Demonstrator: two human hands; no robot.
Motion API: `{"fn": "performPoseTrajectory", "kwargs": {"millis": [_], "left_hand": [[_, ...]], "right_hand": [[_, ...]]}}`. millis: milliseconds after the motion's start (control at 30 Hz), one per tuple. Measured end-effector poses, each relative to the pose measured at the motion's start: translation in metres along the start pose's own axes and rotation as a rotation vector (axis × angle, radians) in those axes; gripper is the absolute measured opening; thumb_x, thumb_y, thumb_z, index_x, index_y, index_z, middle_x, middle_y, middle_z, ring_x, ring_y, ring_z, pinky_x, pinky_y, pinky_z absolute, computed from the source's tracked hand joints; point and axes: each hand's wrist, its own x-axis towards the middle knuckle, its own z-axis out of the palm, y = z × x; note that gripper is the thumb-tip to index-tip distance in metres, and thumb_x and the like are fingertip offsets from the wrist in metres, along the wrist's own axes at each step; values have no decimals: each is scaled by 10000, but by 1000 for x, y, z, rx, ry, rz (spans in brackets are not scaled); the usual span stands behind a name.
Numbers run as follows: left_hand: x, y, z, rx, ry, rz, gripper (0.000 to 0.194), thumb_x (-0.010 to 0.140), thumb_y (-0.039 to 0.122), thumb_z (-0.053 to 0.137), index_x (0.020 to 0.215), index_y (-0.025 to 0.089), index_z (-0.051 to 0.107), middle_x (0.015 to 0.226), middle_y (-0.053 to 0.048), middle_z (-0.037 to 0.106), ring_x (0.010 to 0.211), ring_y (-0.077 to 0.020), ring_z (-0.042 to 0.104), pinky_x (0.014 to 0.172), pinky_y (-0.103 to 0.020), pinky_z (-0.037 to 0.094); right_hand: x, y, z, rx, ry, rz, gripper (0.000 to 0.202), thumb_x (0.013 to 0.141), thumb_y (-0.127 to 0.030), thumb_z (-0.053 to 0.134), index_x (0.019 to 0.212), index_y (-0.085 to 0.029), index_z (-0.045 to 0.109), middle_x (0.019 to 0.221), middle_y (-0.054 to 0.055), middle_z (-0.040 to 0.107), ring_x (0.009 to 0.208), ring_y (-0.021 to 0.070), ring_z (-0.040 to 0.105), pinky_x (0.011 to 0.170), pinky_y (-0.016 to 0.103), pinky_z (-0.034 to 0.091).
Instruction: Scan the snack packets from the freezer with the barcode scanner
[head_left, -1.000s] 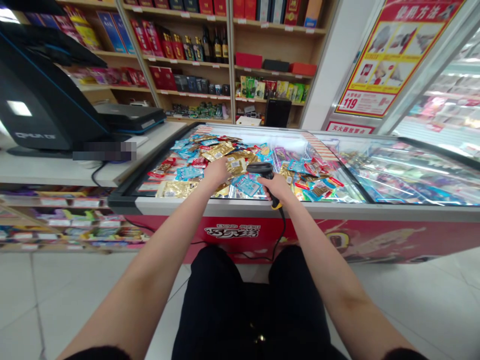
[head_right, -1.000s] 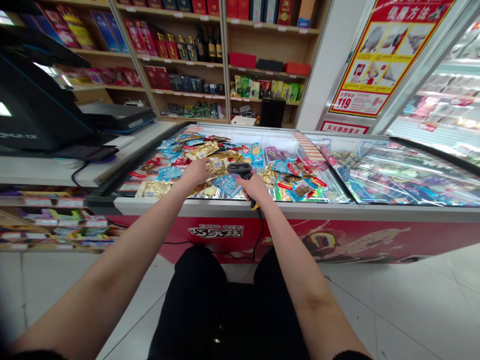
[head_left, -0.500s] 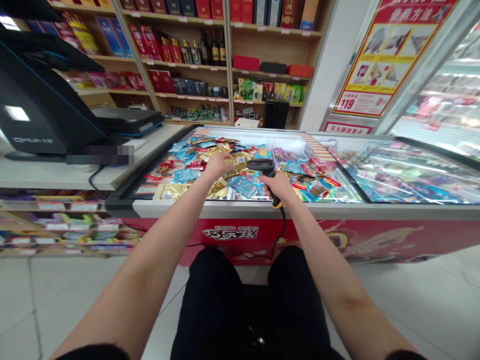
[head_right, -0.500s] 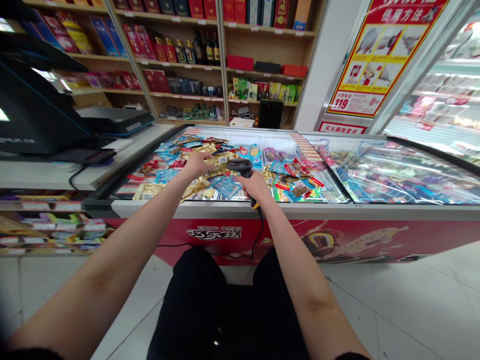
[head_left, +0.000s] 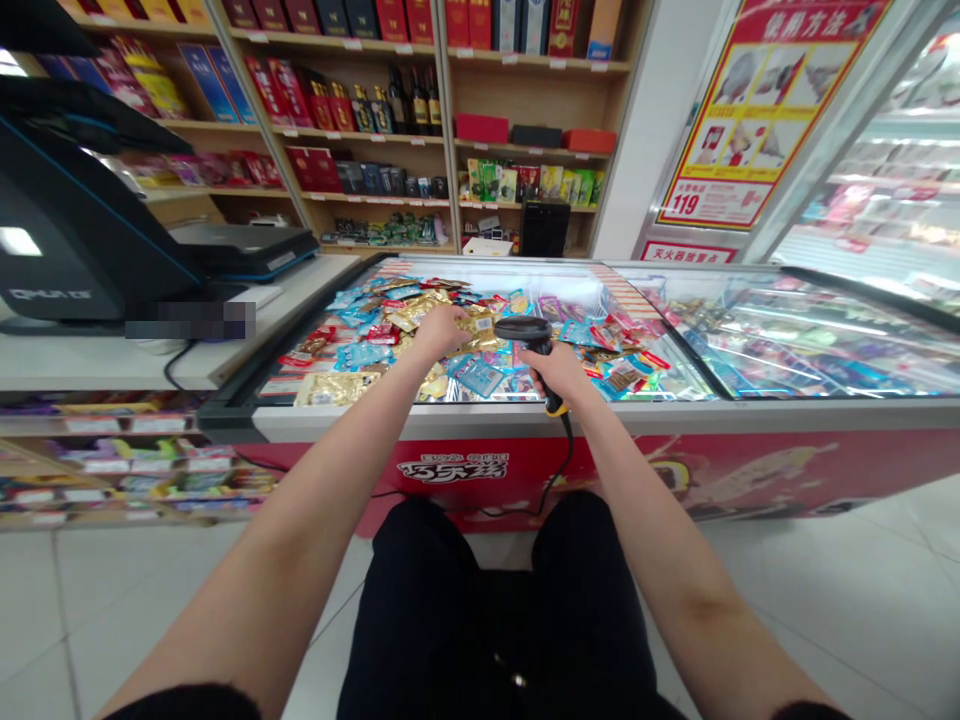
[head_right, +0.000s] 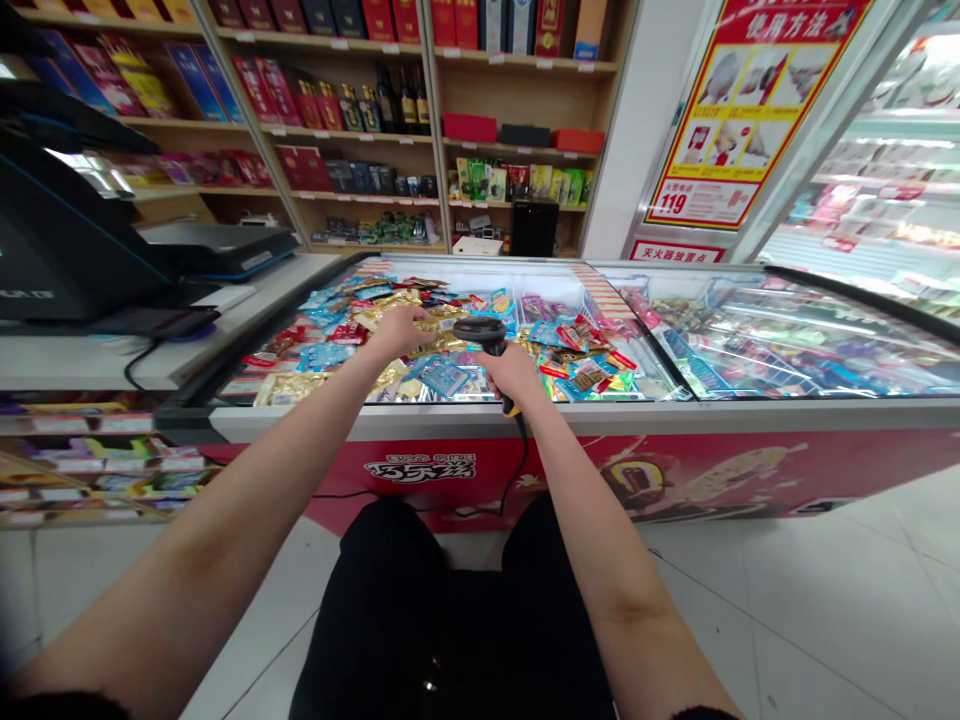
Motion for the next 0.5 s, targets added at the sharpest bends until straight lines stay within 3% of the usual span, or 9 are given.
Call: {"fn": "performPoseTrajectory", "kwargs": {"millis": [500], "left_hand": [[9,48,17,68,-18,50,409,700,227,725,1104,247,788,1055,-62,784,1059,-288,700,929,-302,515]], "right_hand": [[2,17,-36,36,62,-4,234,824,-263,672,671,-214,502,451,-42,512,338,101,442,332,221,384]]}}
